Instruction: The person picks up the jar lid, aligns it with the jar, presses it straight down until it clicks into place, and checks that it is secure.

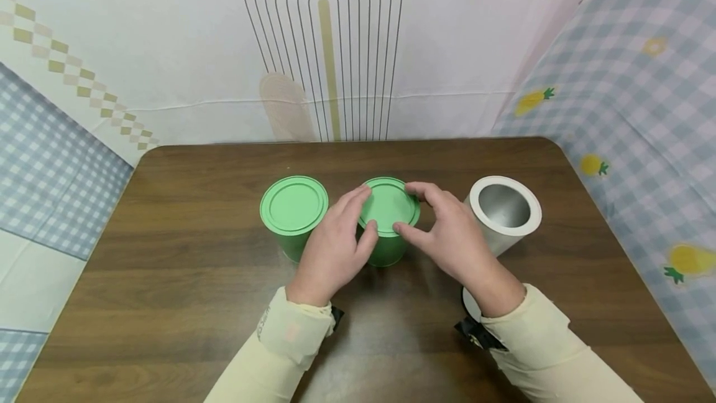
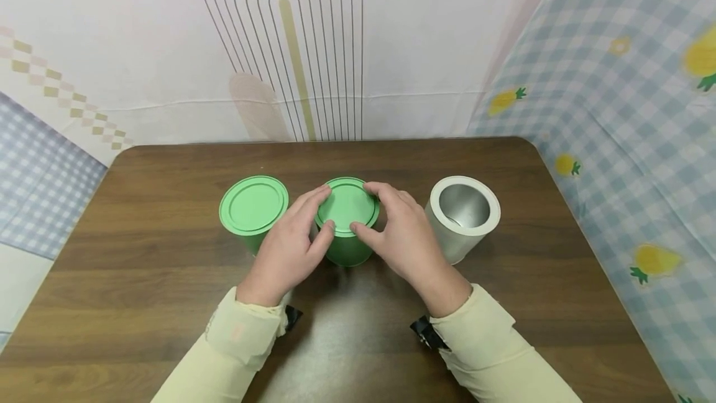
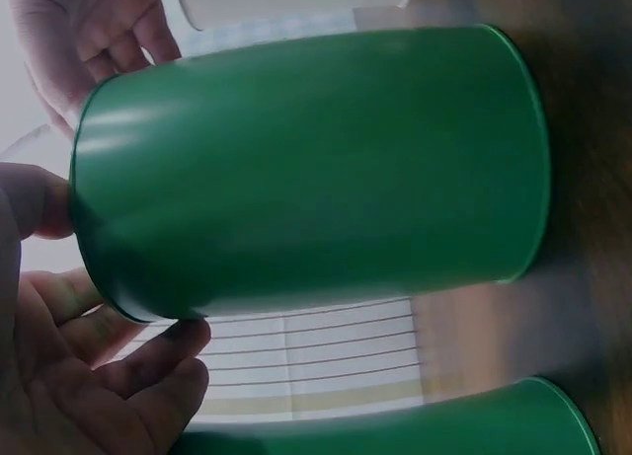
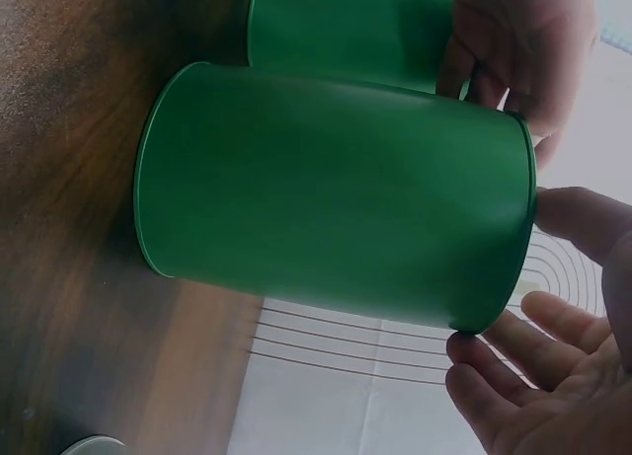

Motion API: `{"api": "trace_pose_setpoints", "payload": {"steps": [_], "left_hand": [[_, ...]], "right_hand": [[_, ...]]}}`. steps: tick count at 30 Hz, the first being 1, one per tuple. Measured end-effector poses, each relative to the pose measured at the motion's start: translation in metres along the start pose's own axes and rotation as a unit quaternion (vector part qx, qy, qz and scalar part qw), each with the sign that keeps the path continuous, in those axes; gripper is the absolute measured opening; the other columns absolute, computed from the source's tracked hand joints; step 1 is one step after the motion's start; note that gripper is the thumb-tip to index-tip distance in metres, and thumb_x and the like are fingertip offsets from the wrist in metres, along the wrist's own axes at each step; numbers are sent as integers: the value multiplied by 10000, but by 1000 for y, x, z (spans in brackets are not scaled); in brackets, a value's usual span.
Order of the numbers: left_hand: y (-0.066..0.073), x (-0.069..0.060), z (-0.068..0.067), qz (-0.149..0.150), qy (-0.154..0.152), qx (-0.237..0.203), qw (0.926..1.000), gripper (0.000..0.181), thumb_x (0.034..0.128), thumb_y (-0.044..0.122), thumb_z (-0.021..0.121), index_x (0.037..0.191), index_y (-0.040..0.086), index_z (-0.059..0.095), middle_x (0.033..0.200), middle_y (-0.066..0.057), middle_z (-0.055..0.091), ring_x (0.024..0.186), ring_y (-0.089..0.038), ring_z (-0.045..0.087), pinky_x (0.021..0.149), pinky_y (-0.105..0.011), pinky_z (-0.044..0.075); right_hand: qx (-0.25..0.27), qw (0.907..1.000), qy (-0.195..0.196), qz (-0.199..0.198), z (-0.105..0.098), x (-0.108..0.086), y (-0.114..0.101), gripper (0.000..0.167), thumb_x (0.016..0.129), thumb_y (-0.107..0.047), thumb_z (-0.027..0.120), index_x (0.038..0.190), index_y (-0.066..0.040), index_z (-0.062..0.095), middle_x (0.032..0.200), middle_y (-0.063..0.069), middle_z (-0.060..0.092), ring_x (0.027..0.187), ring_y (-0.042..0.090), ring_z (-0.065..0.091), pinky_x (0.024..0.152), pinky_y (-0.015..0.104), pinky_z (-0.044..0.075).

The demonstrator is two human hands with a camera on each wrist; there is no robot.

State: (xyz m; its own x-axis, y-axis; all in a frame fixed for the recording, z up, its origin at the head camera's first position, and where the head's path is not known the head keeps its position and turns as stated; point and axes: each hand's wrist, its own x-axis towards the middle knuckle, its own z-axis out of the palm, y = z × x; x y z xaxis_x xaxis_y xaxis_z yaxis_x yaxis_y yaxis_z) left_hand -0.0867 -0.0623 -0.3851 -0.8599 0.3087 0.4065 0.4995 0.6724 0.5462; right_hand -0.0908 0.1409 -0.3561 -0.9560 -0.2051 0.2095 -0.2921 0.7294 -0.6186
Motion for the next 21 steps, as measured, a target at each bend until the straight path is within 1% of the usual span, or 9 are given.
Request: {"api": "trace_pose_setpoints", "payload": {"steps": [7, 10, 14, 18, 21], "left_hand": [[1, 0, 1, 174, 59, 176, 9997, 470, 989, 167, 532, 1417, -26, 515, 1470, -140, 518, 1357, -274, 495, 1126, -397, 399], [3, 0, 1, 118, 58, 158, 9998, 471, 991, 165, 537, 1420, -28, 510, 1472, -142, 516, 1352, -283, 498, 1120, -409, 406], [5, -2, 1, -7, -41, 140, 9999, 478, 1015, 176, 519, 1449, -21, 484, 1506, -136, 484, 1375, -289, 474, 1134, -419, 388], [5, -4, 3, 5, -70, 156, 9999, 483, 1042, 193, 488, 1473, -24, 457, 1535, -140, 449, 1401, -299, 442, 1157, -424, 356], [4, -5, 4, 5, -92, 77, 9999, 488, 1056, 197, 474, 1492, -20, 432, 1551, -135, 427, 1425, -299, 409, 1174, -420, 326]], "right_hand": [[-33, 10000, -46, 35, -1, -1, 0, 585, 830, -254, 829, 1341, -87, 596, 1291, 104, 651, 1145, 299, 612, 948, 512, 487], [-3, 10000, -70, 33, -1, -2, 0, 579, 841, -260, 819, 1345, -86, 595, 1298, 107, 648, 1150, 301, 611, 955, 512, 485], [9, 10000, -84, -48, -1, -3, 2, 582, 856, -265, 805, 1362, -81, 585, 1316, 110, 641, 1171, 297, 605, 968, 509, 484], [42, 9998, -54, -169, 0, -5, 4, 597, 859, -261, 805, 1378, -75, 574, 1343, 105, 632, 1218, 291, 595, 988, 503, 482], [119, 9996, -26, -235, 1, -8, 6, 603, 858, -247, 808, 1383, -71, 571, 1357, 100, 626, 1247, 291, 583, 1005, 503, 476]]}}
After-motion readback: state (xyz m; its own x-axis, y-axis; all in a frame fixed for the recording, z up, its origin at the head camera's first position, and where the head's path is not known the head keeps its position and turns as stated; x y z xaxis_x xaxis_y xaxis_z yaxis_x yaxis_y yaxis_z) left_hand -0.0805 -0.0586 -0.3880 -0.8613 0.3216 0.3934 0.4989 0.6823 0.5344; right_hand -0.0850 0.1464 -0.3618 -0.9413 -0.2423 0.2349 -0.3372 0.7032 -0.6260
